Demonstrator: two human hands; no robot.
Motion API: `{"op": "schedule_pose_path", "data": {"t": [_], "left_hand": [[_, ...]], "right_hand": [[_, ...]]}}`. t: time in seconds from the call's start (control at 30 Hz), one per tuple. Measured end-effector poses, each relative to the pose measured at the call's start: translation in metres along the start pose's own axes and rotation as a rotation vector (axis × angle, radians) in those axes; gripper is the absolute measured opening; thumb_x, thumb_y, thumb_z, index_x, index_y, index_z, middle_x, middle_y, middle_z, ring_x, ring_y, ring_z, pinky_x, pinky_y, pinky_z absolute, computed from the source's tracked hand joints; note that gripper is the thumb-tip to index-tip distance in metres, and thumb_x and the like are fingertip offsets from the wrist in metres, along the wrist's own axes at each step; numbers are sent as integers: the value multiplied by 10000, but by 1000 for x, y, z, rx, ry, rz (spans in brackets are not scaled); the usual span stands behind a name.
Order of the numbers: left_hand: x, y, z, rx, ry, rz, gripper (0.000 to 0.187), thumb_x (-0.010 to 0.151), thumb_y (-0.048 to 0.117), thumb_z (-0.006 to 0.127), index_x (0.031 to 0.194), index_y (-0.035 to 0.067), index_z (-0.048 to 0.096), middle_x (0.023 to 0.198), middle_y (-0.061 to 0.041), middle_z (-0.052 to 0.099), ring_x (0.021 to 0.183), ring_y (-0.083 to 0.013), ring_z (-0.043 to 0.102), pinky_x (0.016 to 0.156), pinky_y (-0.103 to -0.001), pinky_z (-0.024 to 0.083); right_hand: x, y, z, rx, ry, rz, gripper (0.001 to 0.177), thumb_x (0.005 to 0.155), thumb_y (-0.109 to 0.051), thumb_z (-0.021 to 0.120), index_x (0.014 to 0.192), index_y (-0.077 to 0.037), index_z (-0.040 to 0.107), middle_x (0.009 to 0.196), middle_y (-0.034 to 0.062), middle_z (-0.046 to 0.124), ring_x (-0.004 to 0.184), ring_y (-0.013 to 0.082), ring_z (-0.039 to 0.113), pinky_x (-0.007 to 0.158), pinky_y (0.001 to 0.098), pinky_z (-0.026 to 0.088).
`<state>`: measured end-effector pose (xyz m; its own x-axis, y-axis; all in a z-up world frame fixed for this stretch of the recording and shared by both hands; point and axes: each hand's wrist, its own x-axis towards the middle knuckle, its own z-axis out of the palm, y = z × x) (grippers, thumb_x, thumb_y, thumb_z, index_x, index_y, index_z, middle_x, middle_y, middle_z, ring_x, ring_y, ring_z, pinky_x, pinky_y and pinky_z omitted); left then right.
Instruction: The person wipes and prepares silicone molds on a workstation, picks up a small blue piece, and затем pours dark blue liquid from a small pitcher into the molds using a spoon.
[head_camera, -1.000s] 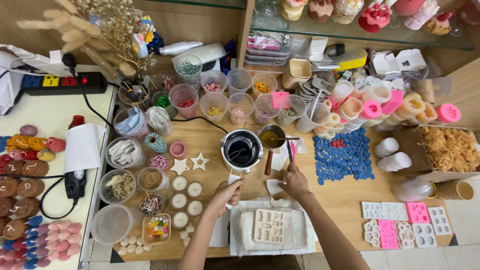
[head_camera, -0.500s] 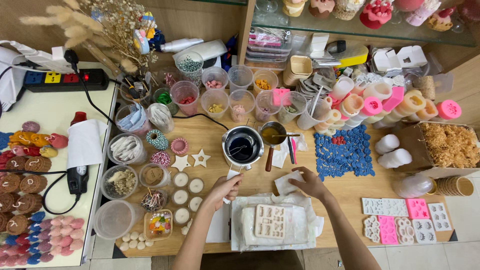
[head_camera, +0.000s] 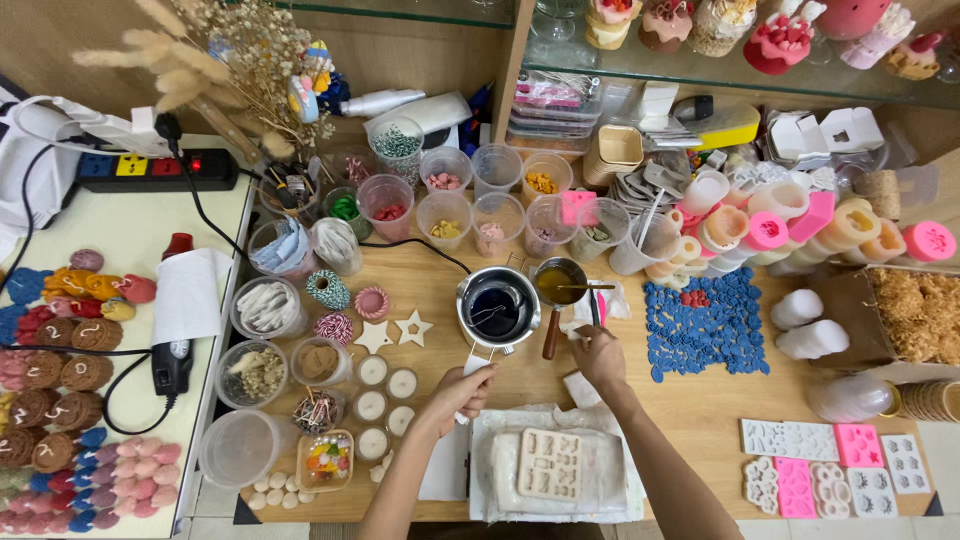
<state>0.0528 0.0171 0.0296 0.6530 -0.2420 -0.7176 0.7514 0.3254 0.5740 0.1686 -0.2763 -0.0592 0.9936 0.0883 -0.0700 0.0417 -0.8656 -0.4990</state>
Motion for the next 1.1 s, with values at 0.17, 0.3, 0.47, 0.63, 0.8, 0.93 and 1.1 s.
{"op": "schedule_pose_path", "data": {"t": [0.17, 0.3, 0.47, 0.63, 0.8, 0.93, 1.1], "left_hand": [[3, 1, -4, 29, -2, -11, 342, 968, 369, 690, 785, 115, 552, 578, 95, 356, 444, -32, 274, 412, -237, 199], [8, -2, -5, -9, -40, 16, 332, 975, 360, 676, 791, 116, 546, 580, 97, 370, 445, -30, 279, 414, -239, 199], [9, -4, -5, -24, -59, 28, 324, 979, 346, 664, 790, 115, 539, 573, 97, 363, 440, -29, 269, 413, -243, 191], [7, -4, -6, -28, -75, 57, 320, 984, 333, 660, 788, 109, 545, 577, 94, 385, 442, -27, 270, 415, -243, 195], [8, -3, -7, -20, -65, 67, 327, 980, 324, 672, 769, 110, 544, 570, 95, 380, 440, -29, 272, 410, -243, 189], [7, -3, -7, -29, -79, 83, 325, 975, 330, 671, 762, 114, 555, 568, 98, 380, 439, -26, 271, 409, -239, 189], [0, 4, -4, 48, -32, 83, 349, 977, 338, 678, 749, 109, 544, 571, 89, 389, 442, -34, 283, 411, -242, 205]], "right_hand": [[-8, 23, -39, 853, -141, 367, 282, 1018, -169, 561, 1160, 58, 648, 1047, 203, 731, 918, 294, 757, 827, 391, 632], [-33, 16, -86, 1152, -202, 432, 295, 1016, -105, 546, 1241, 81, 584, 1094, 174, 696, 980, 259, 738, 899, 367, 615], [-51, -2, -109, 1239, -291, 369, 326, 923, 19, 630, 1244, 53, 593, 1148, 136, 699, 1073, 239, 689, 993, 382, 571], [-58, -15, -110, 1244, -369, 375, 284, 940, -13, 642, 1205, 76, 688, 1186, 137, 723, 1114, 209, 683, 1019, 384, 509], [-62, -40, -117, 1288, -318, 381, 322, 944, -37, 651, 1254, 49, 632, 1163, 151, 724, 1064, 216, 699, 952, 376, 555], [-68, -70, -135, 1107, -319, 317, 517, 880, 14, 689, 1373, -39, 540, 1118, 101, 755, 1007, 151, 704, 872, 312, 561], [-70, -98, -152, 896, -201, 124, 536, 912, -4, 709, 1351, -132, 431, 884, 111, 709, 760, 113, 626, 617, 286, 464]]}}
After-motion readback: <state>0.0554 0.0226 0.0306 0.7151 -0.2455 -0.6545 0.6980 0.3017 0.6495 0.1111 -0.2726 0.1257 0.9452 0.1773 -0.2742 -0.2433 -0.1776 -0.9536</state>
